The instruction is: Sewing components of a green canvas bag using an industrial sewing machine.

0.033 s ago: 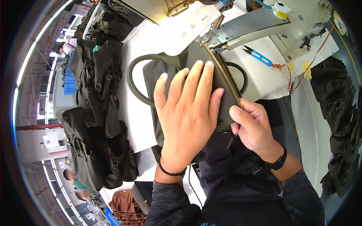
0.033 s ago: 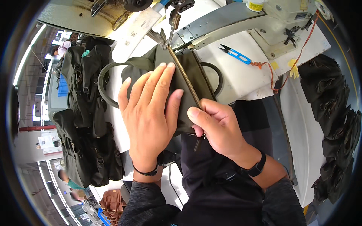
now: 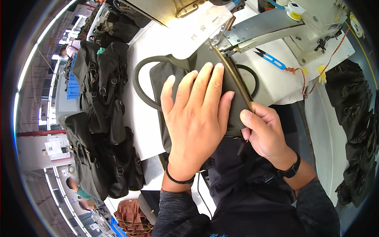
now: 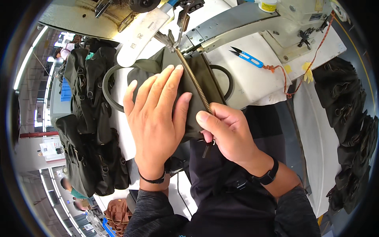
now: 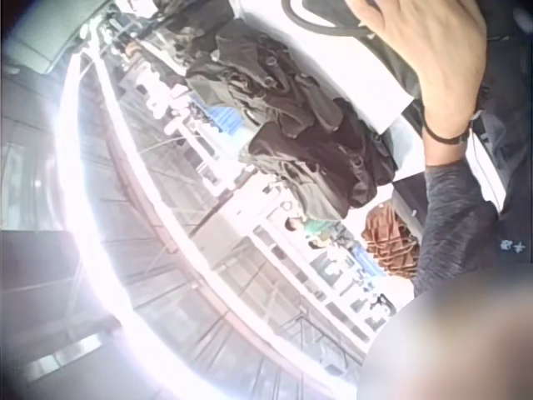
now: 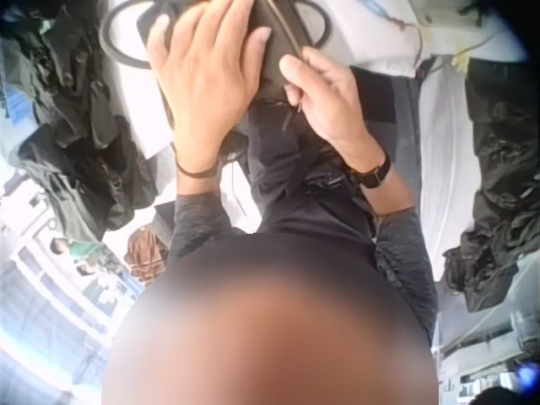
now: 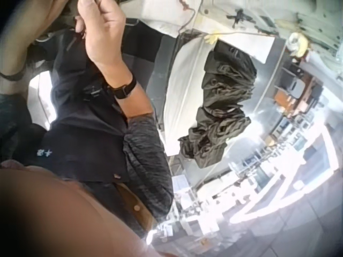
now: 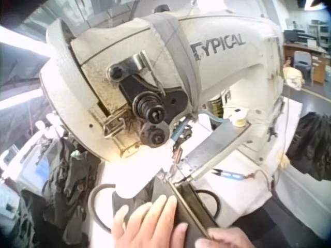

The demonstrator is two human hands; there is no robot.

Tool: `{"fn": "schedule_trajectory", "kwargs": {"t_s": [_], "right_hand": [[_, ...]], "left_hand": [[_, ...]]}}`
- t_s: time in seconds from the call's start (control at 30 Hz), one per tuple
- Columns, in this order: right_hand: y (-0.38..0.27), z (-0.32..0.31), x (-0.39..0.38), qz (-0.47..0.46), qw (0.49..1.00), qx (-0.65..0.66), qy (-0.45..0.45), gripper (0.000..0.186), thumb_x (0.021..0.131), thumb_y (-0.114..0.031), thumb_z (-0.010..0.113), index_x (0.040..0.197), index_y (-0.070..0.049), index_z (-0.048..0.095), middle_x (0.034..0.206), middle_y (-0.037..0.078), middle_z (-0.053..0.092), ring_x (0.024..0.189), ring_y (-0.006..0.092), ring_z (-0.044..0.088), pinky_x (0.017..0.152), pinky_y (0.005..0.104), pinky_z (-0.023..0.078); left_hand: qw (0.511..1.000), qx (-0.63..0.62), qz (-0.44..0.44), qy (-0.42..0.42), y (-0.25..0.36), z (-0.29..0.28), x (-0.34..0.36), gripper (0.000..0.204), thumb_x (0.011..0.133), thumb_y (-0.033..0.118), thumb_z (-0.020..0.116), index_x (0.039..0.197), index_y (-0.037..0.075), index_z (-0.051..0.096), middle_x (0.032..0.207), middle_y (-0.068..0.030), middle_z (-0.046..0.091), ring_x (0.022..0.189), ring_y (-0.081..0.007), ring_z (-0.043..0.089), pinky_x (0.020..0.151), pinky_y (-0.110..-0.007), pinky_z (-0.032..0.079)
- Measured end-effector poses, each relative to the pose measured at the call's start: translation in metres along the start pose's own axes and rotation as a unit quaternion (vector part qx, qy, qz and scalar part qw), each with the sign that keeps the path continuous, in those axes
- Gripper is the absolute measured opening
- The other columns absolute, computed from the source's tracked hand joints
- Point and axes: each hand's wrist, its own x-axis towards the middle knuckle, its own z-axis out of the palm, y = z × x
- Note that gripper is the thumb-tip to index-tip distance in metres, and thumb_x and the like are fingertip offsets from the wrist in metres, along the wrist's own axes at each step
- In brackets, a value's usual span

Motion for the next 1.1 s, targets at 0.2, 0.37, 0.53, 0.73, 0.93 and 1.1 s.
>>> {"fn": "schedule_trajectory", "kwargs": {"t_s": [0.2,0.37,0.53,0.73,0.93,1.1], "right_hand": [[0.001,0.001,0.017,0.001,1.000,0.003,0.019,0.033,0.105,-0.019,0.062,0.075,-0.009,0.051,0.071,-0.004,0.052,0.062,0.0046,0.049,0.057,0.0217,0.040],[0.003,0.004,0.030,-0.004,0.999,0.015,0.041,0.033,0.104,-0.019,0.063,0.075,-0.011,0.050,0.069,-0.004,0.050,0.060,0.0049,0.048,0.057,0.0213,0.039],[-0.002,0.003,0.033,-0.028,0.999,-0.005,0.027,0.034,0.104,-0.019,0.063,0.074,-0.011,0.050,0.069,-0.004,0.050,0.061,0.0045,0.047,0.057,0.0210,0.039],[-0.001,0.001,0.037,-0.062,0.997,-0.053,0.009,0.034,0.105,-0.018,0.061,0.073,-0.009,0.051,0.069,-0.004,0.052,0.061,0.0040,0.047,0.056,0.0217,0.037],[0.000,0.003,0.055,-0.069,0.996,-0.053,0.015,0.030,0.103,-0.020,0.063,0.077,-0.007,0.057,0.070,-0.004,0.053,0.063,0.0036,0.048,0.058,0.0215,0.036],[0.001,0.008,0.071,-0.080,0.996,-0.040,0.011,0.029,0.103,-0.020,0.063,0.078,-0.007,0.058,0.071,-0.003,0.054,0.063,0.0037,0.048,0.058,0.0213,0.036]], "left_hand": [[1.000,-0.002,0.016,0.027,-0.013,0.010,0.011,0.042,0.095,0.026,0.071,0.134,0.013,0.067,0.130,-0.0038,0.070,0.120,-0.0212,0.062,0.114,-0.043,0.032],[0.998,-0.029,0.016,0.045,-0.018,0.016,0.017,0.041,0.094,0.026,0.072,0.133,0.013,0.068,0.127,-0.0053,0.072,0.114,-0.0217,0.065,0.114,-0.043,0.033],[0.997,-0.052,0.030,0.040,-0.019,0.018,0.017,0.042,0.095,0.026,0.069,0.131,0.005,0.065,0.127,-0.0088,0.067,0.114,-0.0235,0.063,0.117,-0.051,0.029],[0.996,-0.080,-0.011,0.023,0.003,0.013,-0.011,0.040,0.097,0.013,0.063,0.137,0.009,0.065,0.132,-0.0074,0.068,0.118,-0.0217,0.065,0.124,-0.048,0.019],[0.990,-0.084,0.001,0.114,-0.014,0.043,0.001,0.034,0.097,0.014,0.063,0.129,0.009,0.071,0.125,-0.0070,0.071,0.109,-0.0206,0.068,0.121,-0.045,0.023],[0.986,-0.077,0.029,0.145,-0.028,0.050,0.011,0.037,0.091,0.017,0.072,0.127,0.008,0.071,0.121,-0.0080,0.070,0.107,-0.0213,0.067,0.119,-0.047,0.030]]}}
